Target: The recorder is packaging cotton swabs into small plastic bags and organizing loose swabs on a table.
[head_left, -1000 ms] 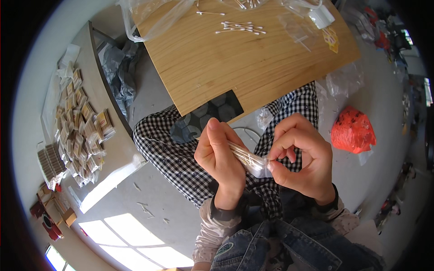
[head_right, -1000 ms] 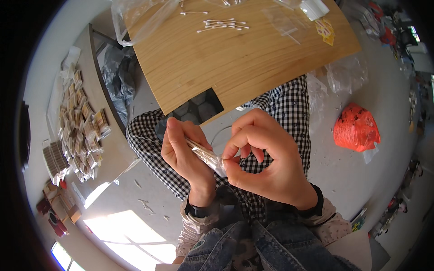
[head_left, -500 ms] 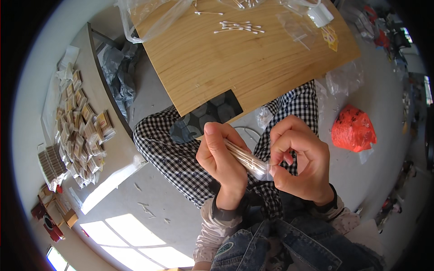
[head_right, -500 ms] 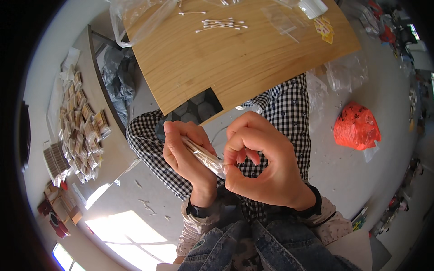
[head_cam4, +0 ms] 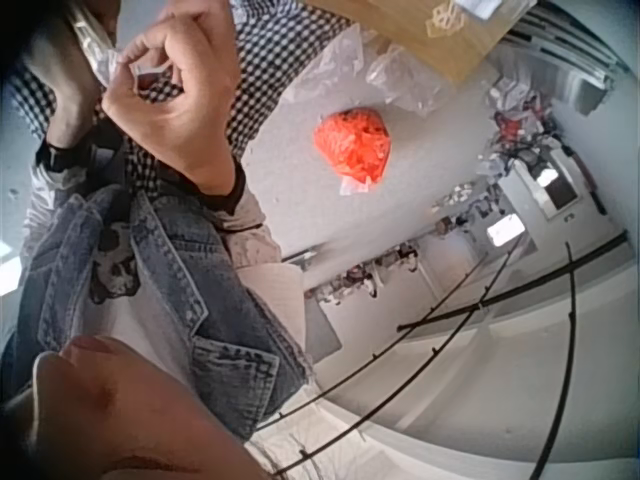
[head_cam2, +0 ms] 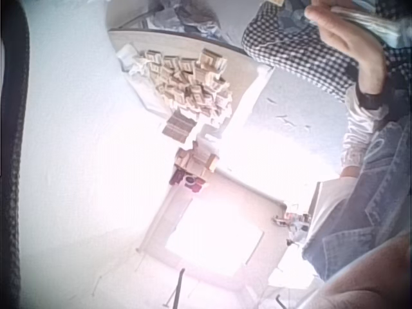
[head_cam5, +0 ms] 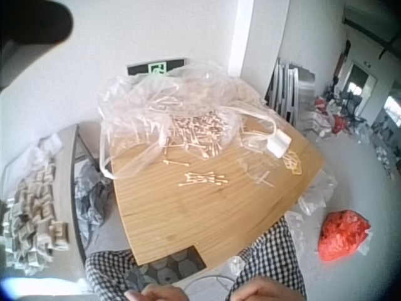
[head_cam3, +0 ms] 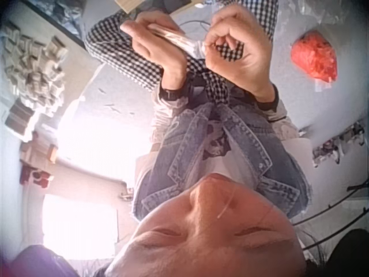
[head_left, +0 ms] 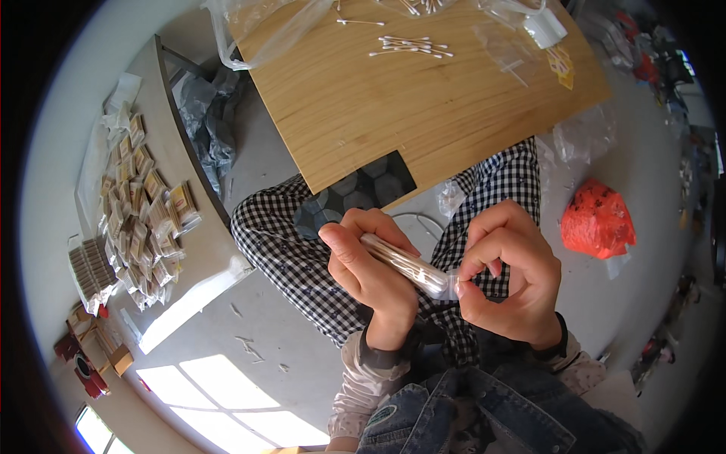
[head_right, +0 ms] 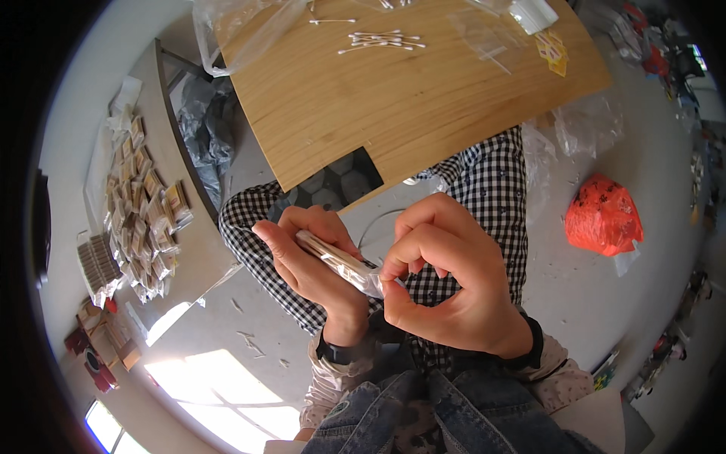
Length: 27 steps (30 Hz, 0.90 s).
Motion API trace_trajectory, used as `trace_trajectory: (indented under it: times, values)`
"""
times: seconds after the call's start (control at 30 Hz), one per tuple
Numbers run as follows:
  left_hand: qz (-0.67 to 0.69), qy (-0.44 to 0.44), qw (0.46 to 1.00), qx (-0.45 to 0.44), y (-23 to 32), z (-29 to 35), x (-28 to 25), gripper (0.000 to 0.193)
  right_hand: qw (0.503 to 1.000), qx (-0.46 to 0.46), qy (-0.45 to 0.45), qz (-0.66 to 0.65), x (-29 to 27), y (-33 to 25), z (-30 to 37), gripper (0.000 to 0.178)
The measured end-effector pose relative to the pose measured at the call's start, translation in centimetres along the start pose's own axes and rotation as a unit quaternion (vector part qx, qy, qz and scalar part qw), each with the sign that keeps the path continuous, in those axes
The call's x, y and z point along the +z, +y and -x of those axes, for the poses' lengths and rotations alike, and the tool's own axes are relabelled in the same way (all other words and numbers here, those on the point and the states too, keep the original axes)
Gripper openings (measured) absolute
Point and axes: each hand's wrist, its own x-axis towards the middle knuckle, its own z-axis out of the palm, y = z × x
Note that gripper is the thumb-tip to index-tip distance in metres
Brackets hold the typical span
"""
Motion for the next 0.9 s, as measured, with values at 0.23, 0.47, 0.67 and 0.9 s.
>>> trace_trajectory:
  times: [0.23,0.47,0.67,0.9]
  values:
    - [0.014,-0.002,1.0,0.009,0.4,0.1,0.0,0.065,1.0,0.01,-0.005,-0.017,0.0,0.2,0.1,0.016]
    - [-0.018,-0.001,0.998,0.059,0.2,0.1,-0.1,0.063,0.997,0.043,0.004,-0.061,0.4,0.3,0.3,0.016]
    - [-0.009,-0.028,0.998,0.05,0.0,0.3,-0.8,0.069,0.998,0.038,-0.007,-0.052,0.6,0.1,0.3,0.018]
    - [0.001,-0.045,0.998,0.033,0.2,0.2,-1.0,0.076,0.999,0.014,-0.021,-0.045,0.6,0.0,0.1,0.019]
